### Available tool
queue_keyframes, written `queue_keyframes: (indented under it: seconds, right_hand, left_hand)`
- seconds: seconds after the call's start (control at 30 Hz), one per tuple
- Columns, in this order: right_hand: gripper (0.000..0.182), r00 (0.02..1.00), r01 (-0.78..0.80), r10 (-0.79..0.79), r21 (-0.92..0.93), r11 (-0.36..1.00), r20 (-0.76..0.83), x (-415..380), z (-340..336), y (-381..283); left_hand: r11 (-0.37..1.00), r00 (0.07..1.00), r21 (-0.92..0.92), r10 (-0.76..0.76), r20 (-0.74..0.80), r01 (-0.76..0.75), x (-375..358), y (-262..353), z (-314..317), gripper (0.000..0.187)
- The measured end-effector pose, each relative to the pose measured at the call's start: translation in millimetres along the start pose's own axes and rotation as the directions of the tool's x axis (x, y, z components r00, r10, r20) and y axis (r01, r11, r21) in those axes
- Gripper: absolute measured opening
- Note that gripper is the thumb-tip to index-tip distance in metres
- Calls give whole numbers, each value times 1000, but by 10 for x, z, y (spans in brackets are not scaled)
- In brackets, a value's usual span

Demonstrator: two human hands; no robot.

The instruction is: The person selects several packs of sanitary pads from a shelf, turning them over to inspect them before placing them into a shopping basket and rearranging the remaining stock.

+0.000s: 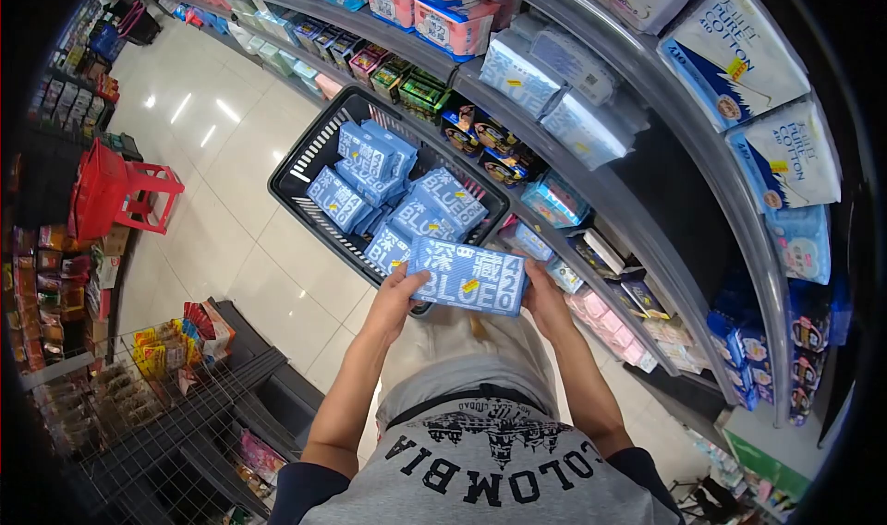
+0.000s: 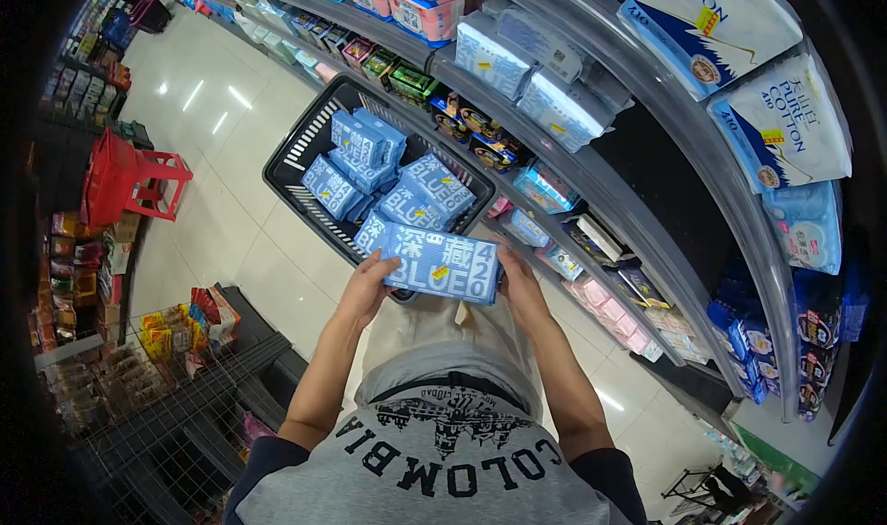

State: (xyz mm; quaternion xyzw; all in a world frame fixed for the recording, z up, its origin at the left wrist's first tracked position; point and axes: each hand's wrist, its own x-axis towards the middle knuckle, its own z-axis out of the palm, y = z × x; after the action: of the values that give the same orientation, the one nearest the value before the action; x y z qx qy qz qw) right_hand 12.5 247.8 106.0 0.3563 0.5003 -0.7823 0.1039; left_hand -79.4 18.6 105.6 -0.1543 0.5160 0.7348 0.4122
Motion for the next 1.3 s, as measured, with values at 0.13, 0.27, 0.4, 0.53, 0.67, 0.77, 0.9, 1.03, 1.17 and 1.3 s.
queue_keyframes:
  seconds: [0.13,0.27,0.4,0.53,0.67,0.77,0.9,1.03,1.17,1.3]
  right_hand:
    - [41,1000,0,0,-31,1000,8,-1,71,-18]
    - [40,999,-15,17,-45,999,38,69,29,-23]
    - [34,996,56,-45,-146,988,80,38,-81,-146]
    - [29,983,140,-104,-257,956,148,-177,-325,-413]
    - [28,974,179,-125,-307,935,188,-344,-680,-527]
    - [30,980,168,-116,-365,916,159,-474,-998,-593]
    - [30,978,169,-116,-334,927,174,-648,-1271,-694]
    - [32,979,188,-138,-396,899,151,-764,-1519,-757]
    - [32,966,242,-192,-339,909,174,-881,-1706,-861]
    - [34,952,292,-230,-368,883,203,-965,-1891,-975]
  left_hand:
    - [1000,1000,-21,-6,-18,5,-17,4,-48,35]
    - [999,999,-42,11,-38,-12,-64,2,-53,36]
    - [999,999,15,49,8,-50,-65,-105,-11,35]
    - [997,992,-3,76,103,-76,-114,-111,313,38]
    - [993,978,43,99,181,-108,-110,-236,607,41]
    - [986,966,79,125,226,-146,-84,-372,854,44]
    - [990,954,74,93,283,-119,-131,-553,1138,43]
    - [993,956,43,98,277,-114,-149,-723,1374,41]
    - [994,953,10,103,286,-111,-192,-795,1627,38]
    - [994,944,5,103,313,-111,-194,-894,1822,37]
